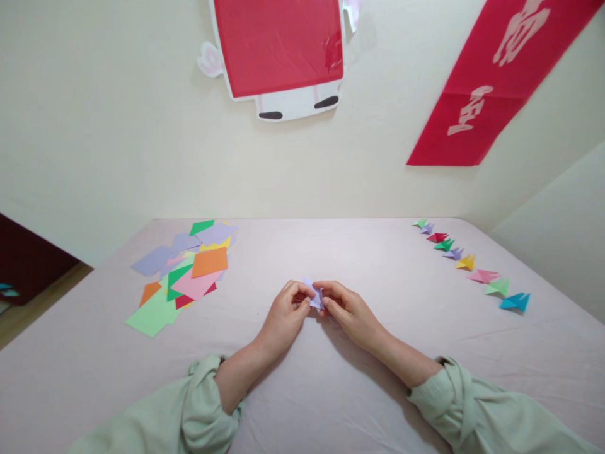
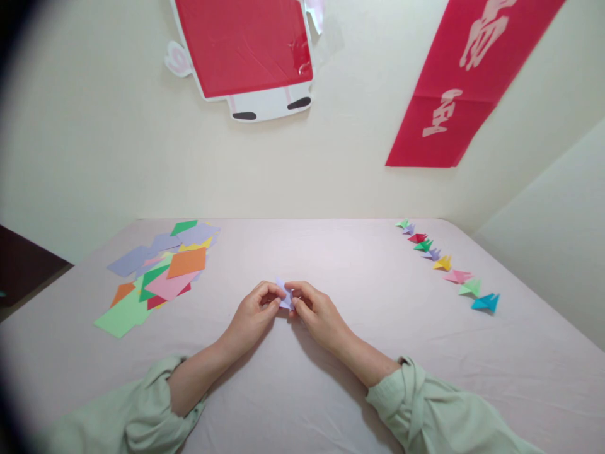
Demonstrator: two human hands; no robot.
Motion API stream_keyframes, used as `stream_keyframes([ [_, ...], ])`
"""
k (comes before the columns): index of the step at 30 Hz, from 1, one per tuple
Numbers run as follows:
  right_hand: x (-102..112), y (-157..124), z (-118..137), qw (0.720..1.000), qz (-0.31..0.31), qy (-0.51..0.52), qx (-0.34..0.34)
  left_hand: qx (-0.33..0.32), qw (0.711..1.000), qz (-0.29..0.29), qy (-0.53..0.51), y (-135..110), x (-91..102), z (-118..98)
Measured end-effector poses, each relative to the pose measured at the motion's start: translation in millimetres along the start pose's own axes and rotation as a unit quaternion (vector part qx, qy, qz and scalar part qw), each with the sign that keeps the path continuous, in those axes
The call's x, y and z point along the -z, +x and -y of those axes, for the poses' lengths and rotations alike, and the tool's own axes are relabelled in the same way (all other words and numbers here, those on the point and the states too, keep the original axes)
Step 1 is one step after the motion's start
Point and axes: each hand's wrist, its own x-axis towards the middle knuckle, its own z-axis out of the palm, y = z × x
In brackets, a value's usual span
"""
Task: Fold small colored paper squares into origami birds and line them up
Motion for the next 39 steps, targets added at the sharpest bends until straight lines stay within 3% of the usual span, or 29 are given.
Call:
stream_keyframes([
  [39,-2,0,0,0.999,0.009,-0.02,0.036,-0.007,0.999,0.024,0.028,0,-4.1,-10],
])
